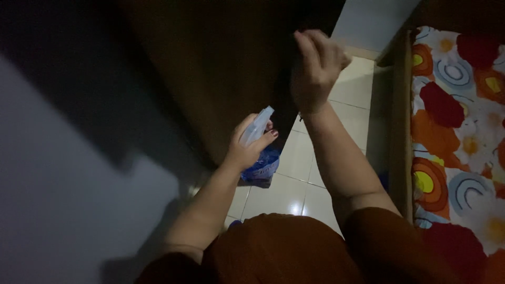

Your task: Wiping down a wooden cabinet door and handle with cleaning spray and a cloth.

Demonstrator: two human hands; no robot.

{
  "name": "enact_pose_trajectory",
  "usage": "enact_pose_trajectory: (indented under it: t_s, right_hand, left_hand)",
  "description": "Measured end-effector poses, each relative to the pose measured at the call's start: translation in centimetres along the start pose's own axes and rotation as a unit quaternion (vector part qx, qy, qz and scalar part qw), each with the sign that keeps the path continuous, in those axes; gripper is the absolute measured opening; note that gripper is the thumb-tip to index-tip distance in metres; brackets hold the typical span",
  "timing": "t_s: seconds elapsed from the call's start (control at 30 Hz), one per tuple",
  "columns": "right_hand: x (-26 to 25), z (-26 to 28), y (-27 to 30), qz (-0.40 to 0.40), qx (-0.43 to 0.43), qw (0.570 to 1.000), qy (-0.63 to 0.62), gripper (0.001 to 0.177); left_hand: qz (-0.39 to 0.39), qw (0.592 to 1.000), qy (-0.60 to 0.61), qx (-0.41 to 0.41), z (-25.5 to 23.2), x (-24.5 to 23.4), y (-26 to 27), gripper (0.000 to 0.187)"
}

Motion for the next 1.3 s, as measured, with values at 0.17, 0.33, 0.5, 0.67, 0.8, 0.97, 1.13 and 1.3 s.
enact_pose_trajectory:
  t_s: [0.17, 0.33, 0.5, 0.67, 0.8, 0.97, 1.13, 1.3]
  right_hand:
    - [2.3, 2.1, 3.0, 0.114, -0.005, 0.993, 0.018, 0.022]
    - [0.9, 0.5, 6.3, 0.149, 0.039, 0.988, 0.015, 0.024]
    - [-2.3, -0.5, 5.5, 0.059, 0.044, 0.995, 0.068, 0.008]
    - [-2.1, -1.9, 1.3, 0.013, 0.028, 0.998, 0.059, 0.012]
    - [-0.8, -0.5, -2.1, -0.049, -0.007, 0.995, 0.082, 0.010]
    - [1.0, 1.4, -0.6, -0.011, -0.007, 0.996, 0.085, 0.020]
    - [1.7, 2.4, 3.2, 0.083, 0.004, 0.992, 0.092, 0.020]
    - [0.4, 0.8, 6.1, 0.121, 0.021, 0.990, 0.068, 0.018]
  left_hand:
    - [0.010, 1.000, -0.002, -0.013, -0.9, -1.6, -1.3, 0.023]
    - [0.018, 0.999, 0.018, -0.031, 0.1, -1.7, -1.3, 0.022]
    - [0.031, 0.998, -0.040, -0.048, -0.4, -0.7, -1.3, 0.025]
    - [0.045, 0.998, -0.038, -0.036, -0.4, -0.1, -1.3, 0.026]
    - [0.052, 0.993, -0.102, -0.026, -1.2, -0.9, -1.8, 0.024]
    - [0.047, 0.992, -0.111, -0.023, -1.0, -1.6, -2.0, 0.024]
    - [0.030, 0.999, -0.029, -0.018, -0.5, -1.8, -2.0, 0.023]
    - [0.044, 0.999, -0.027, -0.006, -1.4, -1.3, -2.2, 0.021]
Point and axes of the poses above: each hand's wrist, its own y-axis away from the middle knuckle, its own x-axis out of the palm, z = x × y, the point moved 10 cm from there along -y, towards the middle knuckle, and after that the axes turned 10 degrees about x, right-handed, at the moved point
